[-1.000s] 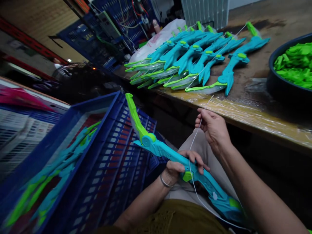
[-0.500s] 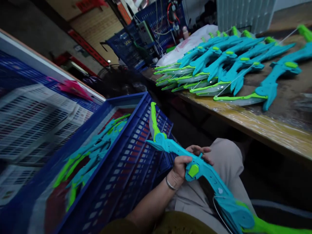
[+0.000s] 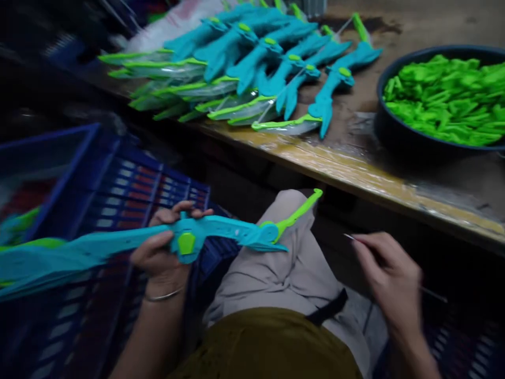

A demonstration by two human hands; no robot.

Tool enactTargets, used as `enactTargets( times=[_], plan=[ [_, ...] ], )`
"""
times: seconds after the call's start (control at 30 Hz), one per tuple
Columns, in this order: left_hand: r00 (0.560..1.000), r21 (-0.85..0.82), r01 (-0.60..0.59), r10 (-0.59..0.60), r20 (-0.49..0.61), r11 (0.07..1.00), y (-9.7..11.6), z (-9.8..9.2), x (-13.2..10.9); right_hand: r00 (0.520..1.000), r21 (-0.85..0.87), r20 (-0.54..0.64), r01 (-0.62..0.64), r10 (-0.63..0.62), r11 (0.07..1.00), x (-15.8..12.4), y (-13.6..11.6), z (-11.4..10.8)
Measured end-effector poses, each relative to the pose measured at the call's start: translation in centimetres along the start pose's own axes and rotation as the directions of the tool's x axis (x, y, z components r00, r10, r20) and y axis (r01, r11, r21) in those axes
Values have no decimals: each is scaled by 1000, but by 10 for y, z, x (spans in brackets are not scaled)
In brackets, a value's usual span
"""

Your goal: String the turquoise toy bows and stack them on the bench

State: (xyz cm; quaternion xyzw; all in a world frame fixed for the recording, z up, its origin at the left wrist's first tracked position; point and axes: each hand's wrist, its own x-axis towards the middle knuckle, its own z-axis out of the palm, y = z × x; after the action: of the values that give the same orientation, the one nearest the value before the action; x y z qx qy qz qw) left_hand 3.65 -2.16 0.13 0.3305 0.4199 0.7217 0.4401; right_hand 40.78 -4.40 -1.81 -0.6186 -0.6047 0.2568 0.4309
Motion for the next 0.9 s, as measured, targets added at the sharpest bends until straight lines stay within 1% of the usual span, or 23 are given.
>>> enactTargets(
  times=[0.07, 0.17, 0.2, 0.27, 0.37, 0.5, 0.73, 0.9],
  plan=[
    [1000, 28, -16, 17, -2, 999, 0, -2, 0, 999, 14, 5, 49, -49, 999, 3, 6, 18],
    [999, 54, -41, 40, 14, 998, 0, -1, 1, 988, 34, -58, 142, -140, 989, 23, 16, 55],
    [999, 65, -48, 47, 17, 997, 1, -1, 1, 984, 22, -76, 166, -164, 986, 30, 20, 64],
    [998, 81, -55, 54, 15, 995, 1, 1, 2, 977, -10, -91, 192, -192, 981, 42, 27, 76],
    [999, 101, -45, 46, 0, 994, 1, 4, 3, 971, -60, -85, 218, -222, 974, 52, 38, 82],
    [998, 112, -50, 53, -25, 992, -1, 6, 5, 966, -103, -83, 236, -244, 966, 57, 47, 87],
    [998, 140, -33, 40, -46, 990, 0, 7, 5, 962, -147, -88, 245, -259, 958, 63, 50, 95],
    [999, 135, -44, 47, -18, 990, 3, 8, 6, 961, -217, -37, 260, -274, 941, 66, 52, 95]
  ],
)
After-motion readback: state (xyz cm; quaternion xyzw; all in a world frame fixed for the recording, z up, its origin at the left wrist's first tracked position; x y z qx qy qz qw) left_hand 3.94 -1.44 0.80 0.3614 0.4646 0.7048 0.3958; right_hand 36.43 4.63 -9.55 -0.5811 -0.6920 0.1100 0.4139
